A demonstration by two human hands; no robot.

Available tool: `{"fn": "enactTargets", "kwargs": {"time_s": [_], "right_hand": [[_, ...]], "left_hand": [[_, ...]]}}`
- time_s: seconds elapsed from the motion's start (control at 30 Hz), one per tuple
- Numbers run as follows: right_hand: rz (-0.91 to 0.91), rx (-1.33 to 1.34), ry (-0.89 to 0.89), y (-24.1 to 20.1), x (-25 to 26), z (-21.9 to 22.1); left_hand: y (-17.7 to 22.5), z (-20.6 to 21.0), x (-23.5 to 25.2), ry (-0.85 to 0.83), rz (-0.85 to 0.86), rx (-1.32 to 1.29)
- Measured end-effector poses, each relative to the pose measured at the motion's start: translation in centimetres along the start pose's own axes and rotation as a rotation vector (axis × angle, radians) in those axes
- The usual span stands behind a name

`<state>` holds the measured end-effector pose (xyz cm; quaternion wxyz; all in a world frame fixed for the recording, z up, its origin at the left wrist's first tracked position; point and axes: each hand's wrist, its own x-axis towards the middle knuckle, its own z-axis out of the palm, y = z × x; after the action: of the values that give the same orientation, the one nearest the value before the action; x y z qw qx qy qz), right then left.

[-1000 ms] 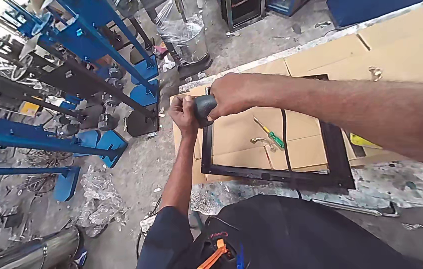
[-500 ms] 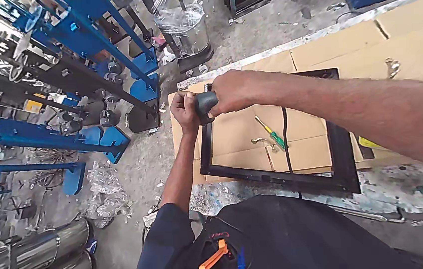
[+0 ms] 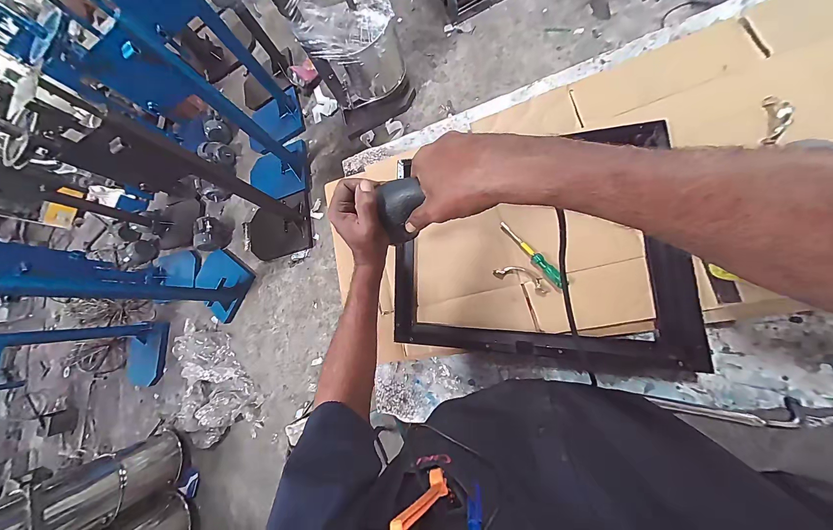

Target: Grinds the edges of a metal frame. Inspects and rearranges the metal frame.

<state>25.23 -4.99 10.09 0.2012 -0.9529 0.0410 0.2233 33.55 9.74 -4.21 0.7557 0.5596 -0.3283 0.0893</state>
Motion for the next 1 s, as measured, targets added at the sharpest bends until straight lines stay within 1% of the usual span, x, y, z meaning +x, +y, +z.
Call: {"fn": "enactTargets", "kwargs": {"time_s": [0.17,0.33,0.47,0.67,0.9,1.0], "right_hand": [[-0.009,-0.022,0.002,-0.2,-0.1,0.3],[0.006,-0.036,-0.007,-0.7,0.3,0.4],[0.051,-0.021,-0.054,-1.0,1.5,-0.3],[0.031,-0.023,-0.116,-1.3,4.0,-2.1],[0.050,0.092,-0.243,-1.7,3.2,-1.7],[0.048,0.065,-0.239,-1.4,3.5,-1.5]], "left_hand": [[0.2,-0.2,-0.3,0.003,0.000,0.019],[-0.6,-0.6,-0.4,0.022,0.008,-0.010],[-1.3,-0.7,0.1,0.030,-0.017,-0.073],[-2.0,-0.9,1.3,0.114,-0.018,-0.007],[-1.2,-0.8,0.2,0.131,0.004,-0.016],[-1.2,-0.6,0.2,0.129,-0.004,-0.011]]}}
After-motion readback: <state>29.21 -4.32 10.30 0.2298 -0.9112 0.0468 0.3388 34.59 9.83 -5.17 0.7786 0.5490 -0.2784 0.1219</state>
